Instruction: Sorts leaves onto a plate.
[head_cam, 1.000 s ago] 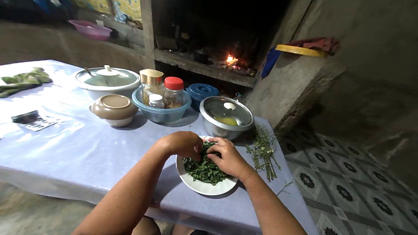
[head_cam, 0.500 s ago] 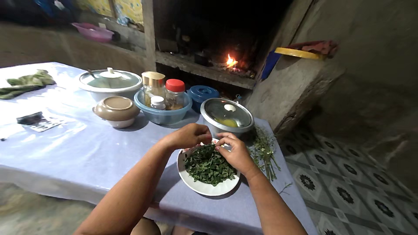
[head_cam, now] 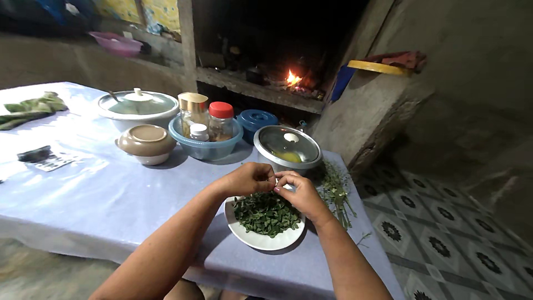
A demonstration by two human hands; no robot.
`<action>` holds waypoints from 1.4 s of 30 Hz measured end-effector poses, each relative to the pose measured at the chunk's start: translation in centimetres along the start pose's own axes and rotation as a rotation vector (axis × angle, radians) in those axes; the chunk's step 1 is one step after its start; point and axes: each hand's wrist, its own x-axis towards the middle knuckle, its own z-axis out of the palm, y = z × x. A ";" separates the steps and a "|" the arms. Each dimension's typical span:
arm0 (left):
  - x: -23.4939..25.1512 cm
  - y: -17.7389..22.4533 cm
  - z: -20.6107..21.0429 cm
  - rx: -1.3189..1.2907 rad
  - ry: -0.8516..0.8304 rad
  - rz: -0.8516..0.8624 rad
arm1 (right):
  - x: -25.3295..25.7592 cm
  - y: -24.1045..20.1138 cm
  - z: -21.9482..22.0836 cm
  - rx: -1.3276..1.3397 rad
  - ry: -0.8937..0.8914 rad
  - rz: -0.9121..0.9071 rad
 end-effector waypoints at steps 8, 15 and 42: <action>-0.7 0.2 -1.3 -0.063 0.066 0.034 | -0.1 0.1 -1.5 0.077 -0.030 0.014; -1.0 0.2 -2.1 -0.081 0.125 0.030 | -0.1 0.3 -2.1 0.074 -0.001 0.007; -0.3 0.0 -0.7 0.254 0.010 0.040 | 0.0 0.0 -0.4 -0.068 -0.051 0.008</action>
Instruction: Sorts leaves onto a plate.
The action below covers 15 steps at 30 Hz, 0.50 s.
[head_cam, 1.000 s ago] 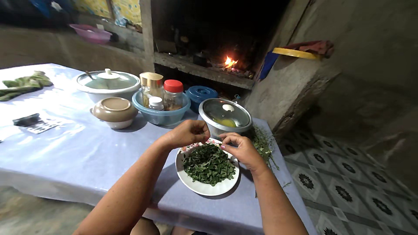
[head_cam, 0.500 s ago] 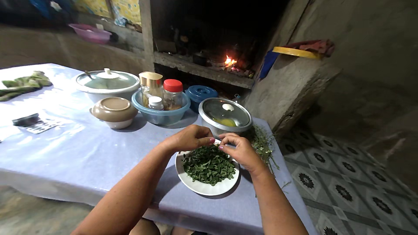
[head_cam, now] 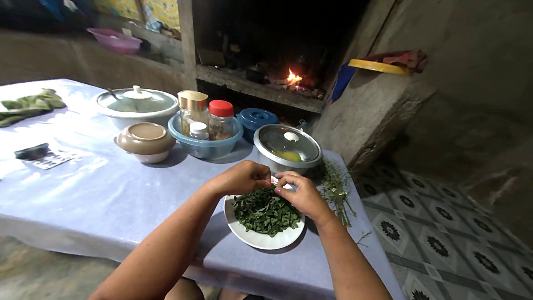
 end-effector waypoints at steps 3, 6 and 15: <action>-0.1 -0.1 -0.1 0.011 0.001 -0.001 | 0.0 0.0 0.1 -0.015 -0.016 -0.002; -0.1 -0.1 -0.3 0.032 0.005 -0.017 | 0.0 0.0 0.1 -0.018 -0.021 -0.009; -0.3 0.2 -0.7 -0.010 0.058 -0.101 | -0.1 -0.3 0.8 -0.128 0.145 -0.052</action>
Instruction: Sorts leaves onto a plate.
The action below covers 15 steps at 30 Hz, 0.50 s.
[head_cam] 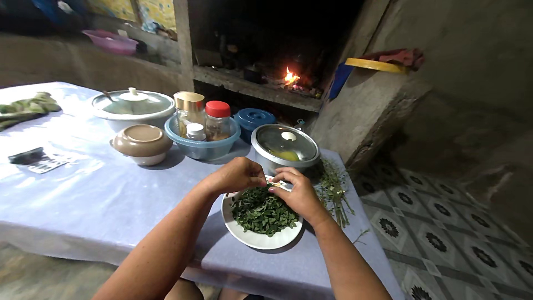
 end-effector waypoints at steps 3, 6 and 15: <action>0.3 -0.1 0.4 -0.011 -0.019 -0.020 | 0.0 0.4 0.8 -0.079 0.149 -0.239; 0.4 0.1 0.5 -0.062 -0.025 -0.021 | -0.1 0.2 0.9 -0.084 0.176 -0.370; 0.2 0.7 0.4 -0.189 -0.036 -0.041 | -0.2 0.0 0.9 -0.054 0.160 -0.410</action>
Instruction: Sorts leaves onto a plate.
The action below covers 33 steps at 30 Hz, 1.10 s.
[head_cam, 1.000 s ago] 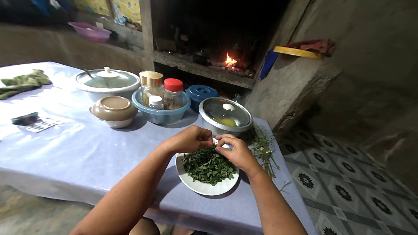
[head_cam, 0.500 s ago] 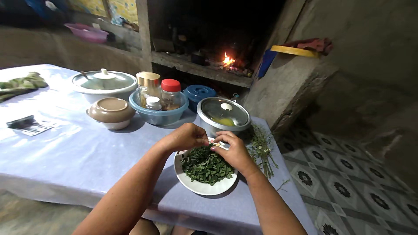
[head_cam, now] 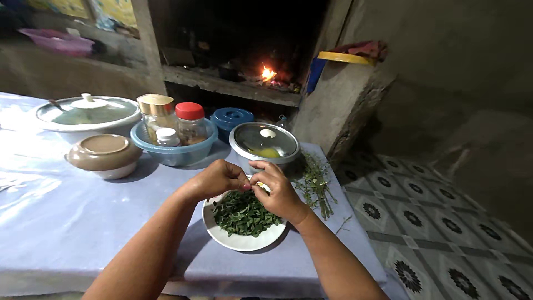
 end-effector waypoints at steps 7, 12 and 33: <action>0.1 -0.8 -0.1 -0.038 0.037 0.054 | 0.4 0.3 -1.1 -0.018 0.009 0.042; 0.0 -1.0 -0.4 0.036 0.063 0.066 | 0.8 1.8 -5.4 -0.205 0.060 0.141; 1.3 -2.1 5.9 0.642 -0.457 0.147 | 0.5 3.1 -7.7 -0.597 0.008 0.622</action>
